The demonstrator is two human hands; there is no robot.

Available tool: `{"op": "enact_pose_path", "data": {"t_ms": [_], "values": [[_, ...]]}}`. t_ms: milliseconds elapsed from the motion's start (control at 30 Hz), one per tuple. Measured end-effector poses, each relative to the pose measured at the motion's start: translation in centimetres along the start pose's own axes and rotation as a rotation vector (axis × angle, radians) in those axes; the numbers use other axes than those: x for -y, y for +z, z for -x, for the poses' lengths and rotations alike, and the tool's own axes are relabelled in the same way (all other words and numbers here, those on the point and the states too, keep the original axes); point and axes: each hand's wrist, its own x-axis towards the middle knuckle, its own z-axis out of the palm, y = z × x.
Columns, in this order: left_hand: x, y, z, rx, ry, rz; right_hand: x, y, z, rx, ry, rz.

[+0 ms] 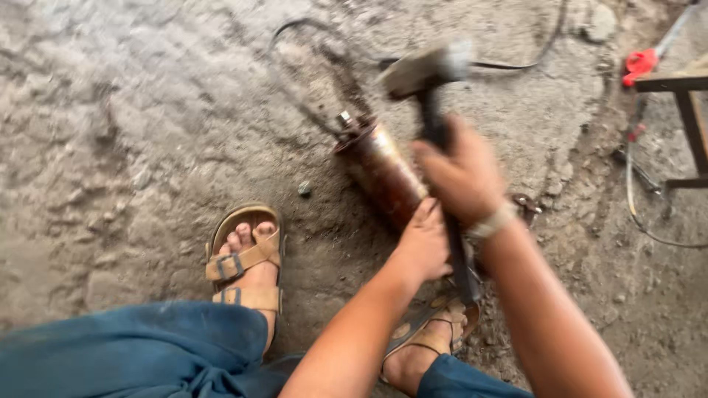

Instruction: The person sits on the ground and uses a hammer and wrench to work on a rusty metal cylinder. They repeatedly strike the cylinder's end, adjust small metal pieces, and insert a smaller cylindrical component into the larger one.

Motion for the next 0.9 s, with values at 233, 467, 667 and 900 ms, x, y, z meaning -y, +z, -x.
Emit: {"op": "enact_pose_path", "data": {"t_ms": [233, 467, 667, 900], "values": [[0.2, -4.3, -0.2, 0.212, 0.006, 0.039, -3.5, 0.7, 0.8, 0.073, -0.472, 0.169], [-0.5, -2.5, -0.4, 0.167, -0.034, 0.163, 0.9, -1.5, 0.1, 0.153, -0.292, 0.574], [0.0, -0.1, -0.3, -0.187, 0.019, 0.334, 2.6, -2.1, 3.1, 0.122, -0.475, 0.452], [0.8, 0.9, -0.6, -0.067, 0.036, 0.307, 0.7, 0.8, -2.6, 0.161, -0.272, 0.524]]}}
